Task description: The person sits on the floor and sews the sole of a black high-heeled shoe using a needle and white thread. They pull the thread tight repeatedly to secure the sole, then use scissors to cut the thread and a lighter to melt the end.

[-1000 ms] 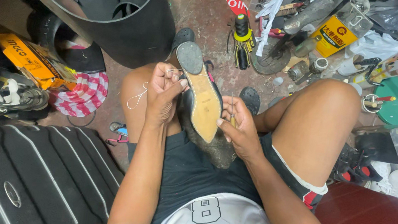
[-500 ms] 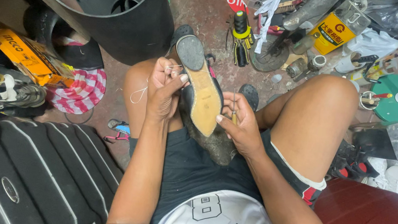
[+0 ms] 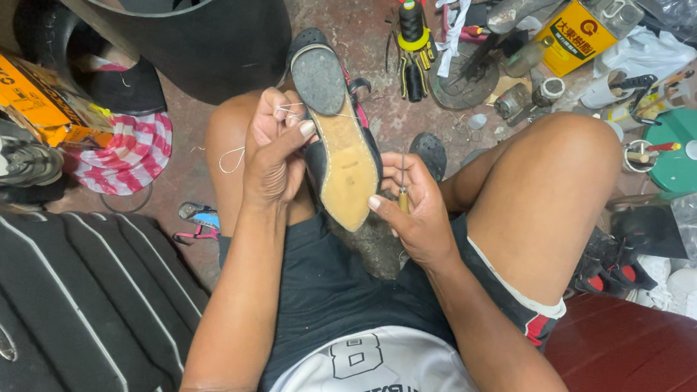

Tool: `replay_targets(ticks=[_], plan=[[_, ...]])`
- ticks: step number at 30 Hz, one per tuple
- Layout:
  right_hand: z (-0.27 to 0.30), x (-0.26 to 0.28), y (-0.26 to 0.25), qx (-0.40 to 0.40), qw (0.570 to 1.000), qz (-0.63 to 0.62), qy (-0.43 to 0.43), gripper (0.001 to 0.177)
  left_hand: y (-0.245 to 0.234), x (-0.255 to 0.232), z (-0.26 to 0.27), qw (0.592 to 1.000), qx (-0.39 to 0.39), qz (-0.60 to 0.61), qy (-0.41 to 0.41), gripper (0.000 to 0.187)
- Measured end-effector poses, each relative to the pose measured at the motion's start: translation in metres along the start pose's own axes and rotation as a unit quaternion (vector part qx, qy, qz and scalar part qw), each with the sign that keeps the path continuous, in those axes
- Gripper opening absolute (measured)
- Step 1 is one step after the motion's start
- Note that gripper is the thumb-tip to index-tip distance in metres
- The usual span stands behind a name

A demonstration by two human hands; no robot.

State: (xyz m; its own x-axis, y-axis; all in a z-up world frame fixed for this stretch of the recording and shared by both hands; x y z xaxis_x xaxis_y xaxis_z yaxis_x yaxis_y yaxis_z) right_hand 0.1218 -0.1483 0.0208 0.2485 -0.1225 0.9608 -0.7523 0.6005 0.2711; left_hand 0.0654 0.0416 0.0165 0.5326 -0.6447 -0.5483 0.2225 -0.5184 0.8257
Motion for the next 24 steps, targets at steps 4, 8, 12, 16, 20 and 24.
replay_targets(ticks=[4,8,12,16,20,24], plan=[[0.001,0.000,-0.002,-0.001,1.000,0.007,0.004,0.050,0.002,0.001,0.000,1.000,-0.006,0.010,-0.006,0.035],[0.003,0.000,-0.002,0.000,1.000,-0.004,0.004,0.050,0.002,0.002,0.001,1.000,-0.017,0.018,-0.015,0.033],[0.004,0.001,0.000,0.022,0.999,-0.021,-0.034,0.051,0.006,0.001,0.001,1.000,-0.005,0.027,-0.016,0.031],[0.006,-0.003,-0.001,0.023,0.999,-0.035,-0.027,0.051,0.008,0.000,0.000,1.000,-0.011,0.013,-0.010,0.031],[0.005,-0.002,-0.001,0.032,0.998,-0.031,-0.048,0.051,0.011,0.000,0.000,1.000,0.009,0.023,-0.011,0.032],[0.005,-0.003,-0.002,0.026,0.999,-0.037,-0.028,0.052,0.015,-0.001,0.000,0.999,0.020,0.028,-0.010,0.033]])
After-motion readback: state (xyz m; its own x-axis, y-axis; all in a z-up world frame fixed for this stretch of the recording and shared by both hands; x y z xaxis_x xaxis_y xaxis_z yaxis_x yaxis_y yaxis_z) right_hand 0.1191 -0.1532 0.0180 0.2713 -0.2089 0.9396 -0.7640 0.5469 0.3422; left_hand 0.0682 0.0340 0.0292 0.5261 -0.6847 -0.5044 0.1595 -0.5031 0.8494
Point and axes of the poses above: each hand's wrist, its own z-axis away from the middle knuckle, its own y-axis out of the palm, x = y × z, the point moved 8 cm from there along -z, towards the middle knuckle, and after that the axes turned 1 degree about -z, right-handed, at the moved point
